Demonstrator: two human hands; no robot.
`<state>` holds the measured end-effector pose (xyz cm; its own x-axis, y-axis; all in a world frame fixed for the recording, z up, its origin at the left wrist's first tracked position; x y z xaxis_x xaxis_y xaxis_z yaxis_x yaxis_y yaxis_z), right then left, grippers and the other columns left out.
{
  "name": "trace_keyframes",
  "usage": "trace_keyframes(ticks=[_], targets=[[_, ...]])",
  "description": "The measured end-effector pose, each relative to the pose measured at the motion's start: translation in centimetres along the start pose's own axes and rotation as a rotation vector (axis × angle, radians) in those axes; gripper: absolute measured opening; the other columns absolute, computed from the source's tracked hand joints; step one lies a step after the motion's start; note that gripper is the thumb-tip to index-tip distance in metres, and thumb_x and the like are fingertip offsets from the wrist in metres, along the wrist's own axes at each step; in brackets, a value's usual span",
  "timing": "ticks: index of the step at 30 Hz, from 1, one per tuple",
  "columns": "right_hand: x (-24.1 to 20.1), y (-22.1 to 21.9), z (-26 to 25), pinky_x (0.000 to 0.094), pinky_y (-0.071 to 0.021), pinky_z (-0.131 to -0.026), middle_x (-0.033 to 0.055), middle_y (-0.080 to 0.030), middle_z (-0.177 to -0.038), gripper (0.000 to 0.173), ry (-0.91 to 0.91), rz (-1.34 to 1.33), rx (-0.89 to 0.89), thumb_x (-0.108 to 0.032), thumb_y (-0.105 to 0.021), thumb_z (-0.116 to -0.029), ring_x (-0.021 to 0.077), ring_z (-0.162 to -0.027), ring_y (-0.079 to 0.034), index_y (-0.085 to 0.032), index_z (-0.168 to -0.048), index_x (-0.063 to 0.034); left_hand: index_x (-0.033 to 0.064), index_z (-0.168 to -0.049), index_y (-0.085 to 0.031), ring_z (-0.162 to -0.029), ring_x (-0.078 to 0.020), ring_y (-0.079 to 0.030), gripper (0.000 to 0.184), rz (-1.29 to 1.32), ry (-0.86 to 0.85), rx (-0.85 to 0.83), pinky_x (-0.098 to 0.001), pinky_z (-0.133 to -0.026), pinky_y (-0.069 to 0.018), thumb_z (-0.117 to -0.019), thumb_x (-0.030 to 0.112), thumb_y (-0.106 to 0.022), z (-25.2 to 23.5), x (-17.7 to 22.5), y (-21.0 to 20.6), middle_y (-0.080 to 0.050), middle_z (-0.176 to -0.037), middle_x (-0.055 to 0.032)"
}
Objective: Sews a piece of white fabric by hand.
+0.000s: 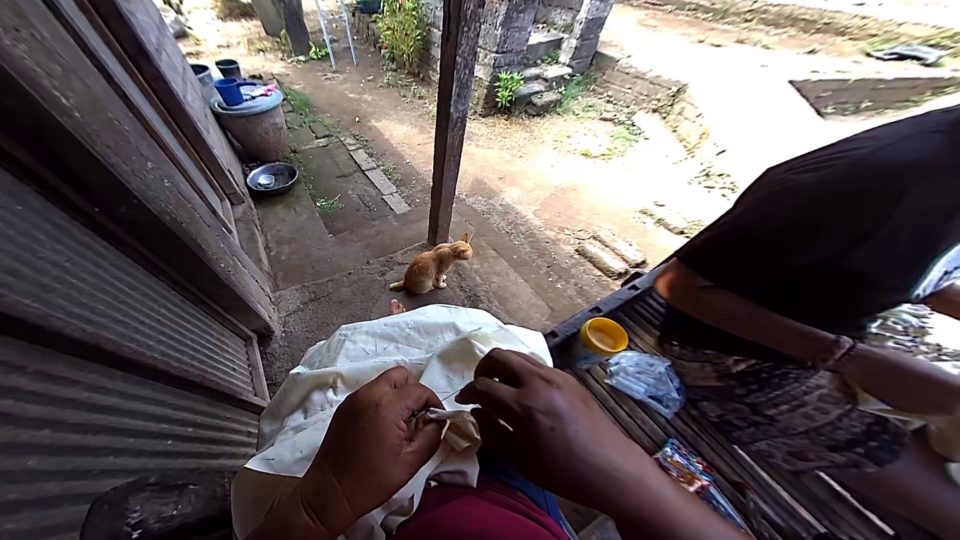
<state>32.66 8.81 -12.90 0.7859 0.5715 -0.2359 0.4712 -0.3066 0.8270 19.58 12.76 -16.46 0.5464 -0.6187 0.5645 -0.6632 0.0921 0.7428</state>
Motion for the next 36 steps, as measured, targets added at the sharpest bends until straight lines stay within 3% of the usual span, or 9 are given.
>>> trace_keyframes(ticks=[5,13,16,18,22,25,27,30,36], targets=[[-0.6,0.1,-0.1,0.0282,-0.0484,-0.054,-0.0003,-0.061,-0.079,0.014,-0.022,0.053,0.014,-0.031,-0.067,-0.0855,0.0155,-0.073,-0.063,-0.073,-0.086,-0.0186,0.0236,-0.083,-0.075,-0.062,-0.0002,-0.051,0.016,-0.049,-0.013,0.013,-0.0175,-0.053,-0.0434,-0.0847,0.037,-0.067,-0.1,0.4,0.0,-0.051,-0.072,0.0081],[-0.8,-0.3,-0.5,0.0278,-0.0458,-0.052,0.0,-0.057,-0.074,0.012,-0.028,0.031,0.061,-0.019,-0.063,-0.0846,0.0143,-0.07,-0.06,-0.067,-0.073,-0.0164,0.0232,-0.085,-0.074,-0.061,-0.0097,-0.057,0.012,-0.237,-0.083,-0.019,-0.0275,-0.049,-0.049,-0.08,0.032,-0.068,0.2,0.9,-0.5,-0.055,-0.075,0.0034],[-0.4,0.1,-0.5,0.0281,-0.0451,-0.052,-0.0004,-0.057,-0.073,0.013,-0.05,0.025,0.085,-0.02,-0.062,-0.0853,0.0139,-0.069,-0.06,-0.067,-0.073,-0.0171,0.0241,-0.11,-0.072,-0.092,-0.0217,-0.063,0.04,-0.251,-0.139,0.037,-0.0434,-0.076,-0.0496,-0.0794,0.049,-0.074,0.3,1.2,0.0,-0.063,-0.104,-0.003],[-0.3,0.3,-0.5,0.0274,-0.0453,-0.052,-0.0007,-0.057,-0.073,0.013,-0.057,0.015,0.096,-0.021,-0.063,-0.085,0.0132,-0.069,-0.059,-0.067,-0.074,-0.0179,0.0242,-0.121,-0.067,-0.108,-0.0183,-0.06,0.053,-0.117,-0.146,0.085,-0.0429,-0.093,-0.047,-0.0859,0.063,-0.068,0.3,1.5,0.4,-0.062,-0.119,-0.0033],[-0.2,0.4,-0.6,0.026,-0.0449,-0.054,-0.0013,-0.056,-0.075,0.01,-0.055,-0.033,0.101,-0.023,-0.065,-0.085,0.0115,-0.07,-0.058,-0.069,-0.077,-0.0193,0.0163,-0.125,-0.066,-0.093,-0.005,-0.06,0.038,0.175,-0.176,0.09,-0.0202,-0.076,-0.0508,-0.096,0.041,-0.068,0.0,2.1,0.0,-0.061,-0.133,-0.0062],[0.2,0.4,-0.4,0.0256,-0.0461,-0.056,-0.0017,-0.057,-0.077,0.009,-0.053,-0.117,0.091,-0.024,-0.067,-0.0858,0.0098,-0.071,-0.058,-0.07,-0.079,-0.0204,0.0029,-0.146,-0.053,-0.079,0.0047,-0.055,0.053,0.529,-0.133,-0.129,-0.0133,-0.065,-0.0466,-0.0976,0.021,-0.067,-0.4,1.6,-1.7,-0.061,-0.142,-0.0031],[0.4,0.3,-0.3,0.0245,-0.0473,-0.06,-0.0018,-0.058,-0.08,0.006,-0.054,-0.217,0.066,-0.025,-0.068,-0.0868,0.0081,-0.074,-0.058,-0.073,-0.084,-0.0218,-0.0019,-0.153,-0.041,-0.091,-0.0011,-0.067,0.06,0.813,-0.072,-0.334,-0.0202,-0.079,-0.0571,-0.1002,0.014,-0.063,-0.3,1.5,-3.1,-0.068,-0.129,-0.0031],[0.6,0.1,-0.3,0.0232,-0.0481,-0.064,-0.0021,-0.059,-0.082,0.006,-0.042,-0.365,0.048,-0.026,-0.07,-0.0882,0.0058,-0.076,-0.058,-0.075,-0.088,-0.0224,-0.0015,-0.141,-0.053,-0.096,-0.0048,-0.066,0.044,1.027,-0.023,-0.5,-0.0243,-0.087,-0.0562,-0.1025,0.019,-0.062,0.1,1.8,-4.1,-0.07,-0.11,-0.0031],[1.2,-0.2,-0.2,0.0229,-0.0461,-0.065,-0.0011,-0.057,-0.081,0.006,-0.035,-0.481,0.075,-0.022,-0.068,-0.0884,0.0054,-0.077,-0.056,-0.074,-0.086,-0.0194,0.0093,-0.108,-0.061,-0.083,-0.0009,-0.06,0.018,1.167,0.033,-0.504,-0.0203,-0.075,-0.0517,-0.104,0.027,-0.058,0.4,1.1,-4.9,-0.063,-0.093,0.0051]])
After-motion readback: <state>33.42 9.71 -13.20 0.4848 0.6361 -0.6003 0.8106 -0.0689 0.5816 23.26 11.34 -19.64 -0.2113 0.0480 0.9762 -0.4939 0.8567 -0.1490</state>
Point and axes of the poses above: each hand's wrist, its own z-axis away from the middle knuckle, its own y-axis out of the back of the hand, x = y × z, the point moved 10 cm from there along -z, towards the middle knuckle
